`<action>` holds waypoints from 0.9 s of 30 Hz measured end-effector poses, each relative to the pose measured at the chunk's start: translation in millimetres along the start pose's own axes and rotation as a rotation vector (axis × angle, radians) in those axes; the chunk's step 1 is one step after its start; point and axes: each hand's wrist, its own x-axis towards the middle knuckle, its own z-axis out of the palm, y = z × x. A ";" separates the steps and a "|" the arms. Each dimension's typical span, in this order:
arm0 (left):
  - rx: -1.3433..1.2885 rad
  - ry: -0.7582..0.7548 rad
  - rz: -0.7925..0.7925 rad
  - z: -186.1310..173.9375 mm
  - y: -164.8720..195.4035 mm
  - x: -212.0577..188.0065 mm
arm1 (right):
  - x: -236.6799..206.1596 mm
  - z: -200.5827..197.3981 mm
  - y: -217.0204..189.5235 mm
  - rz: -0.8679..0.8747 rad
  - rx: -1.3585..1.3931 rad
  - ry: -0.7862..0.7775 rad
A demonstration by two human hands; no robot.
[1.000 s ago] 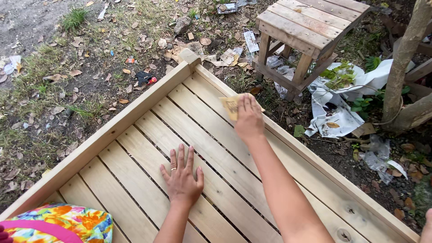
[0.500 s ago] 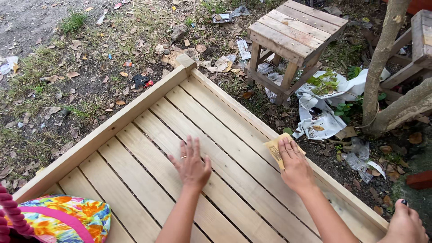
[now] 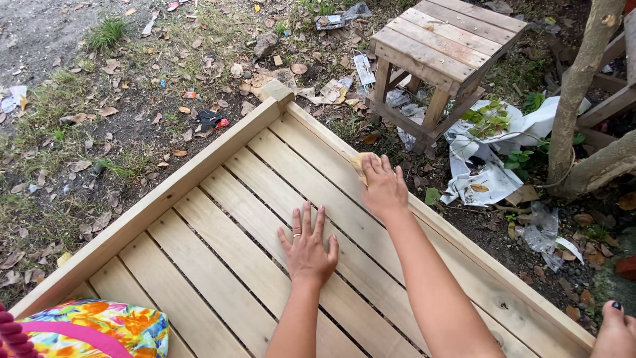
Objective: The person sits on the ground outdoors and sands the slatted surface of an unfinished wooden panel, rubbing a sanding block back and forth across the boards with one hand while steadying the panel with the other. Near the end they set the block down and pick up a phone.
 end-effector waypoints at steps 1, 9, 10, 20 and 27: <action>0.004 0.002 0.006 1.3 -1.3 -0.6 | -13.6 -2.4 3.6 0.006 -0.029 0.003; 0.039 0.044 0.015 8.9 -0.5 3.6 | -42.8 15.2 0.6 0.106 -0.087 0.012; 0.040 0.027 0.008 8.9 -0.3 2.5 | -42.6 19.8 1.2 0.071 -0.022 0.066; 0.033 0.085 0.023 11.1 -0.1 1.8 | -57.9 21.8 26.1 -0.047 0.079 0.140; 0.044 0.063 0.018 6.8 2.0 1.2 | -0.4 16.3 7.3 0.017 -0.011 -0.008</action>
